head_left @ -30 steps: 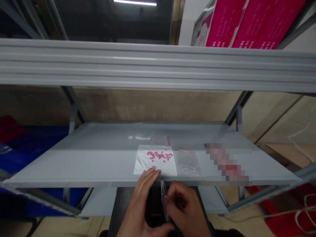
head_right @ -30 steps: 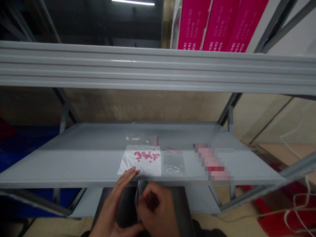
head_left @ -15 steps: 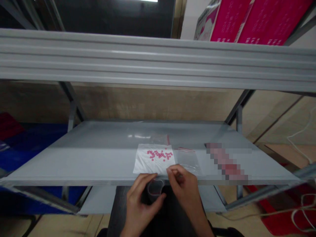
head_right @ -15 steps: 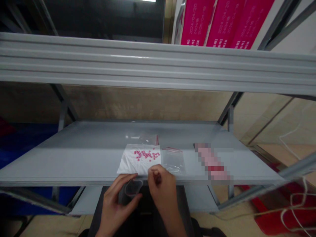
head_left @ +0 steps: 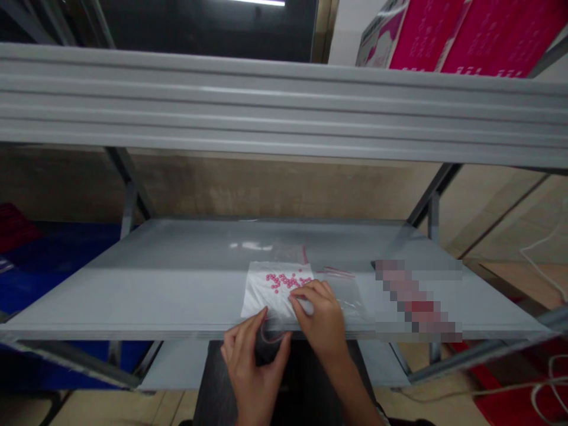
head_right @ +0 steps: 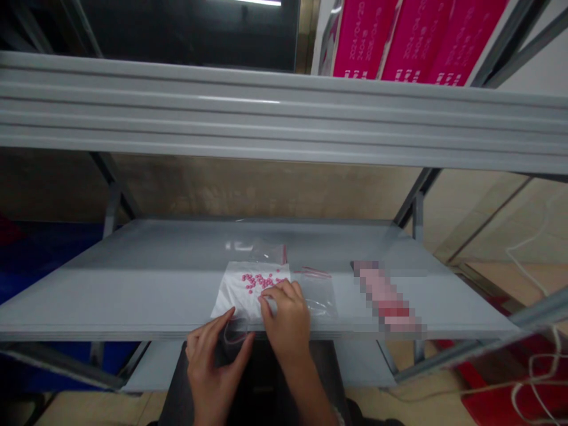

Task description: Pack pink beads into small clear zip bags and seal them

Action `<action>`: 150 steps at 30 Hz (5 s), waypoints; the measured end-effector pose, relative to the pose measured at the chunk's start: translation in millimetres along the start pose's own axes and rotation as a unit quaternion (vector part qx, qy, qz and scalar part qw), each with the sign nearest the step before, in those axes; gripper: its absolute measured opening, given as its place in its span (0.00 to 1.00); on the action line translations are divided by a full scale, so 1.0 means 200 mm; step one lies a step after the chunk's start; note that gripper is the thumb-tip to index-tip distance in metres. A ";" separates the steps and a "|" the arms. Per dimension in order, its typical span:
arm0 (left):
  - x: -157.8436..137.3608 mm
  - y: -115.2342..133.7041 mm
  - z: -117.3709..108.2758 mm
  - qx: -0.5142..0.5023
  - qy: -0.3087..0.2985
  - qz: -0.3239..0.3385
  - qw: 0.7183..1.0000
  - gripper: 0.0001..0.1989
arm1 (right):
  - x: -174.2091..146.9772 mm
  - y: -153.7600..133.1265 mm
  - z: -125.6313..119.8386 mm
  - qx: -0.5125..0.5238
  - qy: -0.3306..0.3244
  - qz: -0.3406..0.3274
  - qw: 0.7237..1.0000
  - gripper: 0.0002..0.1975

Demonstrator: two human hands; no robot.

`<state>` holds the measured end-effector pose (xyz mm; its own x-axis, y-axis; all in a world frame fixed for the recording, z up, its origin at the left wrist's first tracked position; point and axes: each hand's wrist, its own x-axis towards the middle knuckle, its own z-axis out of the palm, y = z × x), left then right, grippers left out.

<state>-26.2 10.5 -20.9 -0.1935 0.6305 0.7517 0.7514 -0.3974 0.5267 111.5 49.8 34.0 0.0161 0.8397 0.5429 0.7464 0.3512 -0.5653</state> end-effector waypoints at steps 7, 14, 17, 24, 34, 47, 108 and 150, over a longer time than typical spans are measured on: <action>0.00 -0.01 0.01 -0.053 -0.026 -0.030 0.998 0.19 | 0.00 -0.10 -0.08 0.211 -0.152 0.017 0.965 0.07; 0.01 0.00 0.01 -0.059 -0.022 -0.052 0.997 0.19 | 0.09 0.02 0.13 0.013 -0.030 0.016 0.999 0.05; 0.00 0.00 0.02 -0.064 -0.020 -0.057 0.996 0.19 | 0.10 0.03 0.20 -0.020 -0.029 0.014 0.999 0.06; 0.01 0.00 0.02 -0.071 -0.027 -0.065 0.995 0.18 | 0.08 -0.05 0.07 0.122 -0.051 -0.009 0.991 0.05; 0.02 0.01 0.01 -0.087 -0.031 -0.077 0.993 0.17 | 0.10 -0.04 0.00 0.160 -0.134 -0.009 0.978 0.07; 0.02 0.00 0.02 -0.086 -0.026 -0.065 0.994 0.17 | 0.22 0.04 0.22 0.080 -0.089 -0.047 0.992 0.08; 0.08 0.06 -0.15 -0.142 -0.123 -0.138 0.972 0.27 | -0.12 -0.11 -0.16 0.438 -0.202 0.121 0.868 0.03; 0.29 0.19 -0.30 -0.186 -0.233 0.022 0.954 0.08 | -0.20 -0.16 -0.16 0.388 -0.087 0.148 0.905 0.06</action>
<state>-47.3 -8.1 67.4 0.2003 0.8017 0.5632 0.4589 -0.5847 0.6691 107.9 -7.5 49.8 -0.0168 0.9735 0.2279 0.0323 0.2283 -0.9731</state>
